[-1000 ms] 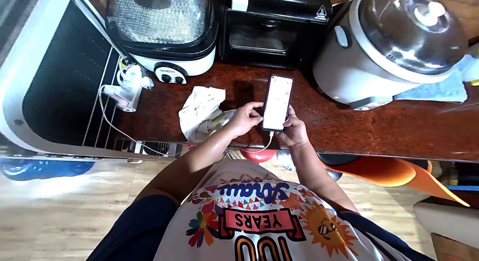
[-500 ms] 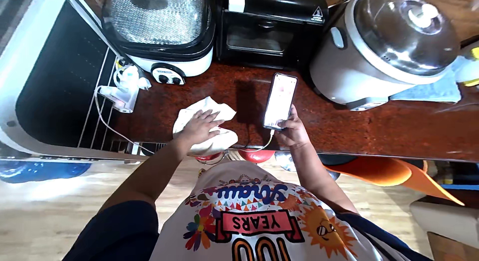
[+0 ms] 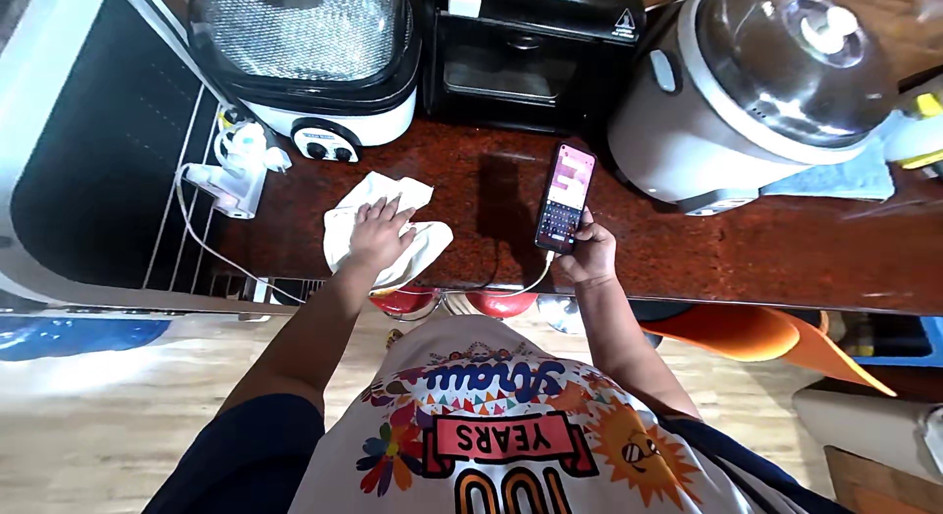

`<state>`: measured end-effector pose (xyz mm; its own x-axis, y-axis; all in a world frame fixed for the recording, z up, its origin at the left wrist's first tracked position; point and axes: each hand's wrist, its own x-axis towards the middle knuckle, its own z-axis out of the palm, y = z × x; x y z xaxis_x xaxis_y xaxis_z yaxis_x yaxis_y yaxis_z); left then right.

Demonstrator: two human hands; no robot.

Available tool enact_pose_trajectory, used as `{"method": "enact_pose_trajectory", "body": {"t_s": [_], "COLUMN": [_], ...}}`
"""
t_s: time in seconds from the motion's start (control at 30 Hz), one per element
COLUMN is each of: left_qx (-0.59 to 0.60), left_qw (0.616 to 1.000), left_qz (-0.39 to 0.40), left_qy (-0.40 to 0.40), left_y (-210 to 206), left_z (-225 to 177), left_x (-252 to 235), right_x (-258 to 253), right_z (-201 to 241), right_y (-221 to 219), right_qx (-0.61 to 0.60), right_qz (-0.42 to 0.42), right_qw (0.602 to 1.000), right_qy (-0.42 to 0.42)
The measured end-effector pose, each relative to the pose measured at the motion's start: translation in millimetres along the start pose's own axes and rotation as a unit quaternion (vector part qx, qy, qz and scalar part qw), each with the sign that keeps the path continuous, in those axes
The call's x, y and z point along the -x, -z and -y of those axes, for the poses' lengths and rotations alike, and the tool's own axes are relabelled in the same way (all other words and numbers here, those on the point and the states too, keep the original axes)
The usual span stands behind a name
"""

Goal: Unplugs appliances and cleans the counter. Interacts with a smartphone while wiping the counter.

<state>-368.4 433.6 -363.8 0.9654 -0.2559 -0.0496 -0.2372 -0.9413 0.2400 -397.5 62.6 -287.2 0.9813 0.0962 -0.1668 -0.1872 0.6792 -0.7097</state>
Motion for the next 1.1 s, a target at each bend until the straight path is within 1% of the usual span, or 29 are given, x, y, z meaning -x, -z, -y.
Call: {"method": "enact_pose_trajectory", "body": {"t_s": [0.2,0.33,0.57,0.7,1.1], "left_qx": [-0.003,-0.007,-0.008,-0.009,0.000], "left_qw": [1.000,1.000,1.000,1.000,1.000], "left_qz": [-0.004,0.000,-0.007,-0.014,-0.018], "left_qy": [0.000,0.000,0.000,-0.005,0.003], "left_y": [-2.3,-1.2,-2.3,-4.6,-3.3], "left_z": [1.6,1.0,1.6,2.8,0.6], "left_x": [-1.0,-1.1,-1.1,-1.2,-0.5], "right_x": [-3.8,-3.8,-6.0,-5.0,-5.2], "right_z": [-1.3,-0.6,-0.9,0.8,-3.8], "right_y": [0.6,-7.9,-5.9,-9.3,-6.3], "right_qx": [0.006,0.037,0.038,0.072,0.087], "right_qz": [-0.032,-0.074,-0.044,-0.063,-0.086], "right_qw": [0.999,0.996,0.998,0.995,0.992], "right_qy": [0.018,0.015,0.024,0.032,0.041]}}
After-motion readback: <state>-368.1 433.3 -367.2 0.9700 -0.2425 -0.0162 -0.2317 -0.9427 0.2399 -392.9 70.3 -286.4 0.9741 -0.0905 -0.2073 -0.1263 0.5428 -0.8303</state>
